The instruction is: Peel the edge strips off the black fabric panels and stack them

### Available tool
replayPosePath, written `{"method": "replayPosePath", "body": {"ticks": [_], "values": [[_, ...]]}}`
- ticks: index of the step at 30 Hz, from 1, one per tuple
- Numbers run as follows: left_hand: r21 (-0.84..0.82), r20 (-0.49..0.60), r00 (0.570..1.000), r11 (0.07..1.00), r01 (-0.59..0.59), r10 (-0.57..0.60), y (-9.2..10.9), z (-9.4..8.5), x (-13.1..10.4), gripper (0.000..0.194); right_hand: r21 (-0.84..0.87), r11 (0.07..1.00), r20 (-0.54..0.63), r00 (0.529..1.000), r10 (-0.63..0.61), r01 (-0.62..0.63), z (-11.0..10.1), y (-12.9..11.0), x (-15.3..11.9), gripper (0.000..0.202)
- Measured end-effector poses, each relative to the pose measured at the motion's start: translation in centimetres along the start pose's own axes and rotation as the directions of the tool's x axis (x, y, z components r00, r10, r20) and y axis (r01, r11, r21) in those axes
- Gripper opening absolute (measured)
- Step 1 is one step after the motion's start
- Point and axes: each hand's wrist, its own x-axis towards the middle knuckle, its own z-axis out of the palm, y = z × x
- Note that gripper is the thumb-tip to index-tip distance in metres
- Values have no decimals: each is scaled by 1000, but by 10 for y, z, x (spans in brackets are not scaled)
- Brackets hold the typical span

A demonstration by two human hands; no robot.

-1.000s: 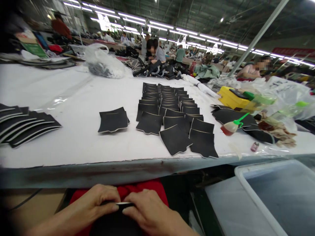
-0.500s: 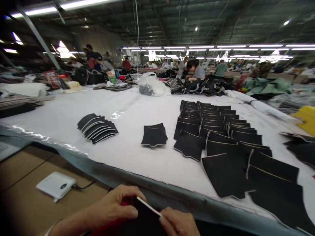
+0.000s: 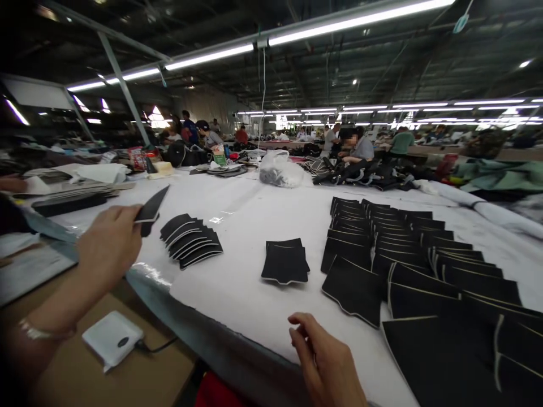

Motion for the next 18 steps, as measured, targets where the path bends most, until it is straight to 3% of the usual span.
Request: {"method": "replayPosePath", "body": {"ticks": [2,4,7,9,11,13,15,18], "values": [[-4,-29,998,998,-57,56,-29,19,25,41,-160,985,2,998,-60,59,4,5,14,18],[-67,55,990,990,-126,130,-56,44,40,34,-339,935,-6,994,-112,103,10,8,31,22],[-200,171,946,950,-241,276,-85,76,47,29,-534,838,26,993,-114,110,21,12,58,49],[-245,160,942,936,-251,294,-91,87,46,27,-601,791,60,993,-99,115,30,17,77,63],[-255,93,982,957,-137,166,-83,90,39,24,-631,765,91,992,-88,126,37,25,93,59],[-277,71,997,961,-20,41,-60,91,25,21,-640,756,116,989,-88,142,43,32,105,45],[-332,162,984,943,-17,75,-27,94,4,25,-636,752,142,984,-110,176,44,35,109,41],[-444,430,889,894,58,156,25,108,-30,36,-626,741,180,969,-169,245,43,32,95,42]]}}
